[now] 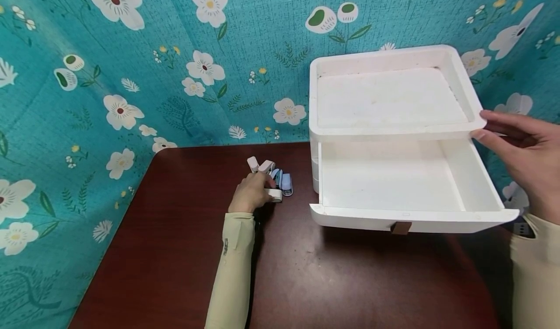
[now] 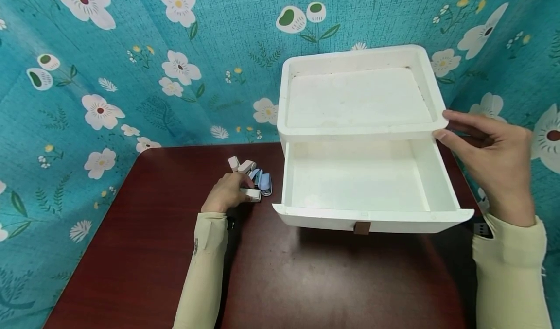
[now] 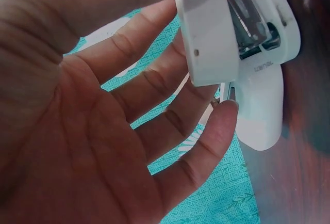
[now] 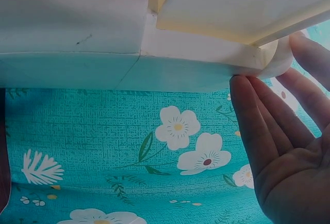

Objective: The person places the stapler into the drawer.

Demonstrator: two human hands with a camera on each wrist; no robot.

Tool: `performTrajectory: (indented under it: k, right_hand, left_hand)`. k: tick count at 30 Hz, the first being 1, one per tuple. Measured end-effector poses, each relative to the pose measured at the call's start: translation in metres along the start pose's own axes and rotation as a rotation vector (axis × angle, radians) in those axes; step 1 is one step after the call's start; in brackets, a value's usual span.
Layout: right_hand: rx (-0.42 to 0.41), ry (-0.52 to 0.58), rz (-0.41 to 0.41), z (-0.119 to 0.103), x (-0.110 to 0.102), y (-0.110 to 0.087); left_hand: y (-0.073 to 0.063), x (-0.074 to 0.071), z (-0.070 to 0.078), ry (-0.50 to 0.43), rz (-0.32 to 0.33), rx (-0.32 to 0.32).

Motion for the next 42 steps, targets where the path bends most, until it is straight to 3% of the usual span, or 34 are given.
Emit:
performTrajectory:
  k: [14, 32, 42]
  right_hand:
    - [0.018, -0.006, 0.003, 0.0014, 0.0014, 0.0002]
    - [-0.032, 0.033, 0.019, -0.0009, 0.0013, 0.0010]
    - [-0.048, 0.031, 0.024, -0.0016, 0.0024, 0.0010]
  left_hand:
    - [-0.0004, -0.0008, 0.0002, 0.017, 0.009, 0.006]
    - [-0.0016, -0.0004, 0.0033, 0.013, 0.043, 0.024]
    - [-0.0029, -0.0009, 0.0058, 0.005, 0.023, 0.029]
Point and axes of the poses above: each hand's wrist, its own y-axis towards the middle knuckle, its own x-axis out of the palm, z = x × y, the point moved 7 cm from there along y, towards the middle knuckle, and after that the axes turned 4 degrees about -y, right-handed, at the moved point
